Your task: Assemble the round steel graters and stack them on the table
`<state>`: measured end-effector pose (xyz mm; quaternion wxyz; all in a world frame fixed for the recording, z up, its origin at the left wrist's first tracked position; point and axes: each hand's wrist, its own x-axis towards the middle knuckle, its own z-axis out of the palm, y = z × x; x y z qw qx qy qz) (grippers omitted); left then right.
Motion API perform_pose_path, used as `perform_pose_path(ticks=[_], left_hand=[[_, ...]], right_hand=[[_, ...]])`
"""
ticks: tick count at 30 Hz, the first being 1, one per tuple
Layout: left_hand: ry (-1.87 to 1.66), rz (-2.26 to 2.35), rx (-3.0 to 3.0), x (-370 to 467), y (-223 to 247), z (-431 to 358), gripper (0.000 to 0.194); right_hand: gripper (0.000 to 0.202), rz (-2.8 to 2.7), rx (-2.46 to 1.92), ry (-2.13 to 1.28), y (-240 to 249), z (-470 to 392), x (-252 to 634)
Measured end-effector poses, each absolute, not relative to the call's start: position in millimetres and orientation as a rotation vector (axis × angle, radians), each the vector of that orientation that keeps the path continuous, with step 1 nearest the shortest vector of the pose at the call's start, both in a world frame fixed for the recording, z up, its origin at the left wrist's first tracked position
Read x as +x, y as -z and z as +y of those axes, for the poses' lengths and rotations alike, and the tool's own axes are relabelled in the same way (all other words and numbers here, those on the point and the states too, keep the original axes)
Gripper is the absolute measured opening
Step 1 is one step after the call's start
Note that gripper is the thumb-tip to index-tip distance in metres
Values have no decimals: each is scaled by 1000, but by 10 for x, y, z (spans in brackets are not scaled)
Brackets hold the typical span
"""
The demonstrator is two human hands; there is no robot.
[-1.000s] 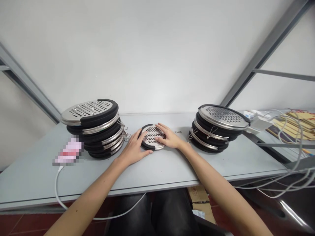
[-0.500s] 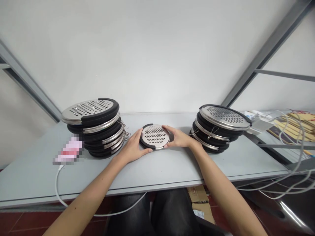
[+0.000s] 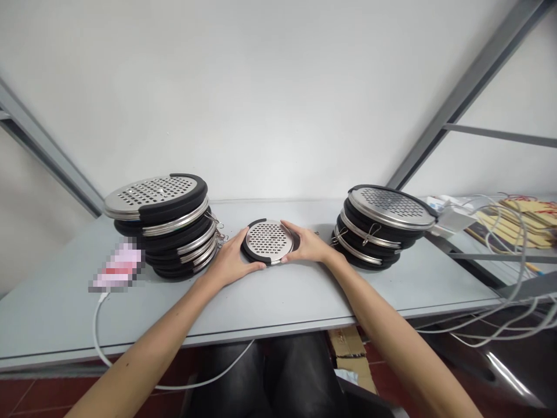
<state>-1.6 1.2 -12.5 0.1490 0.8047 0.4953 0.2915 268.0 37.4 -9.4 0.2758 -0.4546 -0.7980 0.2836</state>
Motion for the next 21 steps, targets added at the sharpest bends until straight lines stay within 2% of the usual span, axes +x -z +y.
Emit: perform_pose_path(ticks=[8,15,21], left_hand=[[-828,1422,2329,-7,85,-5,92],[-795,1438,2391,-29,112,14,95],[-812,1449,2430,-23,141,17,93]], right_hand=[[118,-2153,-1217,-732,101,371,2665],[115,-2183,-1137,-733,109,395,2666],[115,-2184,-1107,-841,95,471,2699]])
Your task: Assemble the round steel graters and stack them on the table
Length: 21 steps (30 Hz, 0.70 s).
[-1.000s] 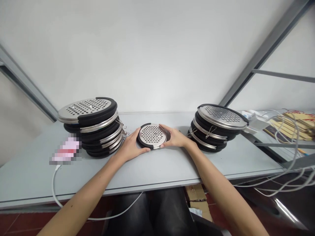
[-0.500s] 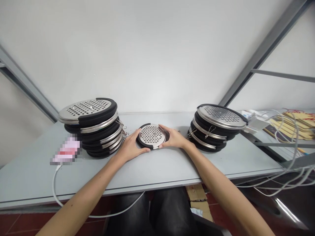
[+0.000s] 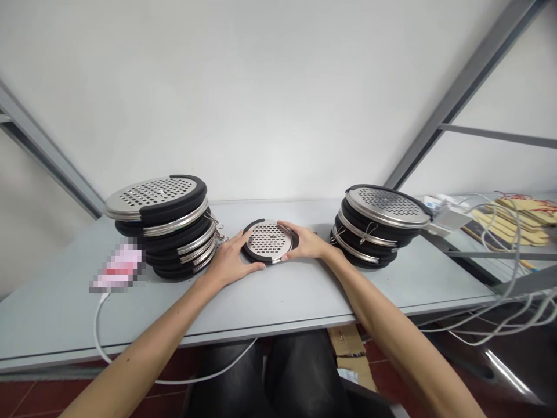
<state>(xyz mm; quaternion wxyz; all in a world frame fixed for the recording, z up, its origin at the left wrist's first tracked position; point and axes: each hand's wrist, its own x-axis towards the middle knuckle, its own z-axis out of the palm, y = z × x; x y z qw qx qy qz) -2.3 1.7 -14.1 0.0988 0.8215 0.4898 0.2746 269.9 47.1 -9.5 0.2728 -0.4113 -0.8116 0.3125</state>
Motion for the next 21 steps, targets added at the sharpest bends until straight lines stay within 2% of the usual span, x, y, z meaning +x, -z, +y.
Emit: perform_pose_path(ticks=[7,12,16,21], left_hand=[[-840,1449,2429,0,161,-1,92],[-842,1363,2486,13,206,15,92],[-850,1369,2486,20,209,8,73],[-992,1438,2301,52,120,-5,55]], right_hand=[[121,-2175,-1138,-874,111,489,2720],[114,-2241,-1143,-689,108,451,2681],[109,-2259,-1146,-664,83,429,2687],[83,-2161,-1032,-731,56,405,2702]])
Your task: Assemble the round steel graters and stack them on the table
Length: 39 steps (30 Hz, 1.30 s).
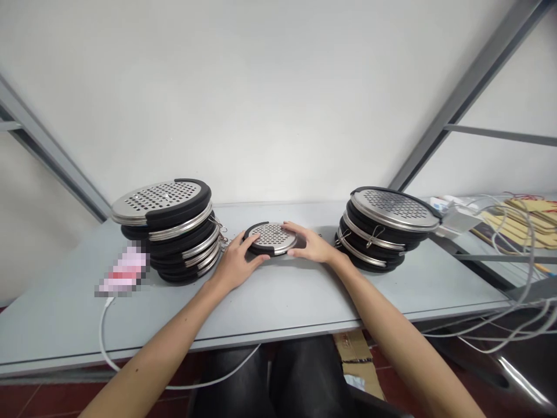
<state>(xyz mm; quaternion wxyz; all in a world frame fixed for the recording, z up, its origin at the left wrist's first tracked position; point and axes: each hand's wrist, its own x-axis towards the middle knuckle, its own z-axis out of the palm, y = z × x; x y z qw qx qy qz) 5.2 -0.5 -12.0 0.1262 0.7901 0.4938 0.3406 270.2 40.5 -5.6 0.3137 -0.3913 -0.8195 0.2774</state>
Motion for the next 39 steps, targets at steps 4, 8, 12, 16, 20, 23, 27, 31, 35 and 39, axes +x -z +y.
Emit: perform_pose_path(ticks=[4,8,12,16,20,23,27,31,35,39], left_hand=[[-1149,1356,2098,82,62,11,39],[-1172,1340,1966,100,34,8,38],[-1166,1329,1986,113,40,6,39],[-1229,1236,2044,124,74,24,39],[-1214,1232,2095,105,103,48,40],[-1154,1296,2099,83,109,60,34],[-1130,1349,2098,76,91,55,28],[-1144,1353,2105,83,59,36,26],[-1149,1352,2093,90,36,26,25],[-1178,1337,2088,96,26,24,24]], right_hand=[[70,-2003,-1004,-665,30,391,2646],[42,-1840,-984,-625,53,411,2596],[39,-1726,-942,-737,90,441,2573],[40,-1631,-923,-835,109,476,2550],[44,-1564,-926,-898,98,502,2535],[45,-1563,-925,-913,66,496,2530],[47,-1568,-966,-933,26,467,2531],[45,-1590,-980,-921,20,458,2538],[45,-1579,-1004,-899,54,487,2548],[47,-1570,-1035,-866,91,516,2566]])
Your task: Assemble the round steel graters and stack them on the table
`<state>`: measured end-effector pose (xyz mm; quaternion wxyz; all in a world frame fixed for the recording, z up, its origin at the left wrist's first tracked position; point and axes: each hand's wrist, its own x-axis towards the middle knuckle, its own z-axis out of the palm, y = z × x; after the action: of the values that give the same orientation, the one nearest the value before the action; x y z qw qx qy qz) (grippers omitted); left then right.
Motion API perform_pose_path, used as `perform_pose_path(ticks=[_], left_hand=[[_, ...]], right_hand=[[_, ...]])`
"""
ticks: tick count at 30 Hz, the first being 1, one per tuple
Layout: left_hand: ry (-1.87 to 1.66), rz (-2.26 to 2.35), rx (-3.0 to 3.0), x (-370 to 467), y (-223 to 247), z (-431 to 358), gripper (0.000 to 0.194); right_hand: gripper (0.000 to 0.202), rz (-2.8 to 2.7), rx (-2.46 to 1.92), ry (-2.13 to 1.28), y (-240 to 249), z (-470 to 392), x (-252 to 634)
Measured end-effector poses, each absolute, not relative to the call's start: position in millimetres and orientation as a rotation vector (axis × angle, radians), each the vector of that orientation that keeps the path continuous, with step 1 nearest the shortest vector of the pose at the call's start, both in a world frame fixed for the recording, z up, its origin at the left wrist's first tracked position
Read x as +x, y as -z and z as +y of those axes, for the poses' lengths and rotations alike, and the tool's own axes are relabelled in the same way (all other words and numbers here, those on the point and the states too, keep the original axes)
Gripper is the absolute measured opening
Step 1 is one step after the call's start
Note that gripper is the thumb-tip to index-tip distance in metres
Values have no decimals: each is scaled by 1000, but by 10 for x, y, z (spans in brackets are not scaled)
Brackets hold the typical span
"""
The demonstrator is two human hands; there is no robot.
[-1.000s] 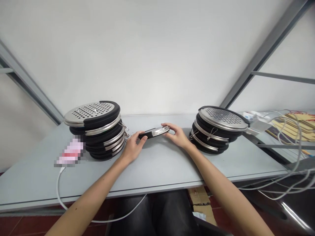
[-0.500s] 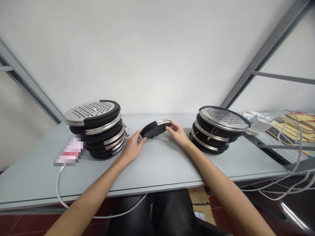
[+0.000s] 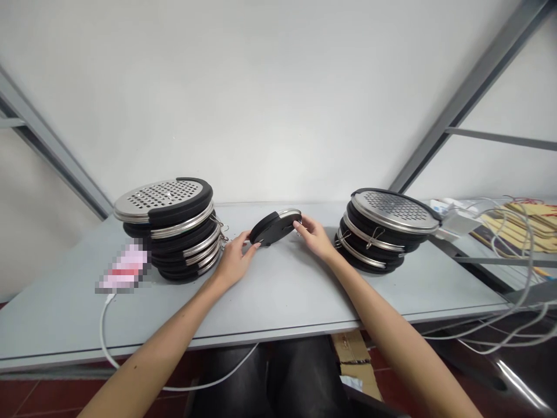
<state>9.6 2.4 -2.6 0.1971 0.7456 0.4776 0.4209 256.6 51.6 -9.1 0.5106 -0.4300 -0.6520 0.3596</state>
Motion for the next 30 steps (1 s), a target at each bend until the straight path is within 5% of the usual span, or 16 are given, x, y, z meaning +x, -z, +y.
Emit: perform_pose_path(ticks=[20,30], left_hand=[[-1209,1397,2330,47,42,11,26],[-1250,1321,2411,50,47,-5,26]], right_hand=[[39,-1716,-1149,-596,104,471,2580],[58,-1831,-1135,-366,142,473,2622]])
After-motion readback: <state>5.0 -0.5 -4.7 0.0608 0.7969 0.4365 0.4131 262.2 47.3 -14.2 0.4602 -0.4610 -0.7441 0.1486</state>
